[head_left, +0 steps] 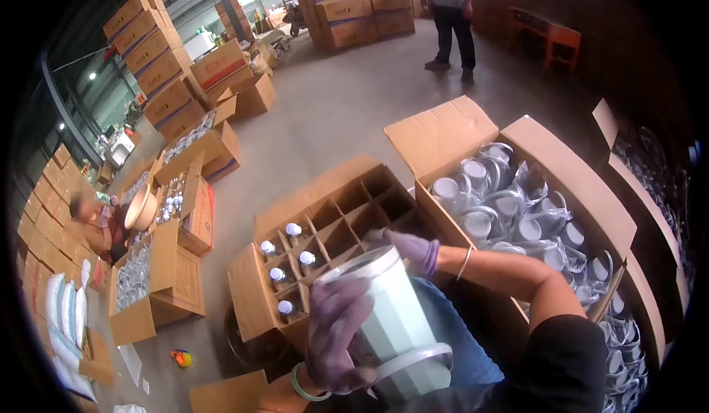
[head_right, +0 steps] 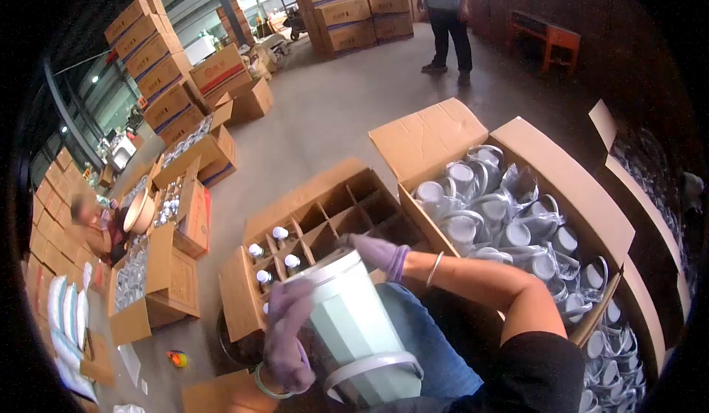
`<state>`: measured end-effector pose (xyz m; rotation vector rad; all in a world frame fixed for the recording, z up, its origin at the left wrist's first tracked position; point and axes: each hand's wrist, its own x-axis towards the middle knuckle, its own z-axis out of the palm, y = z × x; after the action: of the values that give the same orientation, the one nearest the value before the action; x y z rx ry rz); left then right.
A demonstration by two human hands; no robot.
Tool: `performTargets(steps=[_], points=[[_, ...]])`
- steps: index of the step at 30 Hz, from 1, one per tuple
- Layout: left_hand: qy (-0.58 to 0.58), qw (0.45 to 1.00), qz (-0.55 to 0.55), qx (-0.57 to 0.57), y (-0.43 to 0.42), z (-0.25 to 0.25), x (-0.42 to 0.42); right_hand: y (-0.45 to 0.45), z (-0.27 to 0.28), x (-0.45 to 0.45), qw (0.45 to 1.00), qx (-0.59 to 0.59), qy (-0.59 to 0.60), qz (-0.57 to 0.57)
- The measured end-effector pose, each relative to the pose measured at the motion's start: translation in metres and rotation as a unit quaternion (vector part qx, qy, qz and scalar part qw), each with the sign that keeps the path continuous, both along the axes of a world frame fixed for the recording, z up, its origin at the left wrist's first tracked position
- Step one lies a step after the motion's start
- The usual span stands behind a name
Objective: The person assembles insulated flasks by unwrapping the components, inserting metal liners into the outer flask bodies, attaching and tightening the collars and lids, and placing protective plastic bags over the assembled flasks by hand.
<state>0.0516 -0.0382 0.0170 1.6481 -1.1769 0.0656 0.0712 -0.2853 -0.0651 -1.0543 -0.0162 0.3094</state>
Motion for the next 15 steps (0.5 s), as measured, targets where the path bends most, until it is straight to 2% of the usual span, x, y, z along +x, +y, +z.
performTargets(steps=[1,2,3,4,5,6,8,9,11,12,13,14,15], points=[[0.126,0.99,0.063,-0.03,-0.007,0.004,0.008,-0.003,0.002,0.0,0.996,-0.063,-0.046,-0.032],[0.263,0.952,0.124,-0.093,-0.014,0.007,0.017,-0.006,0.009,-0.006,0.967,-0.152,-0.189,-0.071],[0.374,0.892,0.183,-0.176,-0.022,0.011,0.025,-0.004,0.027,-0.018,0.901,-0.234,-0.351,-0.099],[0.199,0.968,0.131,-0.081,-0.018,-0.001,0.032,0.002,0.034,-0.024,0.838,-0.299,-0.445,-0.097],[0.014,0.997,0.071,0.019,-0.014,-0.002,0.03,0.011,0.04,-0.025,0.831,-0.306,-0.459,-0.073],[-0.124,0.991,0.042,0.029,-0.003,0.003,0.023,-0.003,0.006,0.001,0.829,-0.351,-0.435,-0.022],[-0.045,0.996,-0.077,-0.029,0.001,0.02,-0.002,-0.004,0.007,0.007,0.939,-0.276,-0.201,-0.037],[-0.038,0.995,-0.092,-0.03,0.002,0.024,-0.003,-0.005,0.009,0.005,0.941,-0.246,-0.222,-0.072],[0.102,0.992,0.077,-0.009,-0.003,0.02,0.014,-0.007,0.014,0.001,0.935,-0.189,-0.267,-0.137],[0.148,0.98,0.136,0.002,-0.009,0.011,0.025,0.001,0.03,-0.008,0.89,-0.24,-0.378,-0.089],[0.115,0.986,0.084,0.089,-0.009,0.0,0.031,0.005,0.037,-0.011,0.826,-0.286,-0.483,-0.039],[0.001,0.998,0.04,0.055,-0.004,0.007,0.025,0.001,0.016,-0.001,0.901,-0.258,-0.35,-0.006],[-0.007,1.0,-0.024,-0.008,0.001,0.002,0.019,-0.011,-0.018,0.022,0.975,-0.104,-0.193,0.038]])
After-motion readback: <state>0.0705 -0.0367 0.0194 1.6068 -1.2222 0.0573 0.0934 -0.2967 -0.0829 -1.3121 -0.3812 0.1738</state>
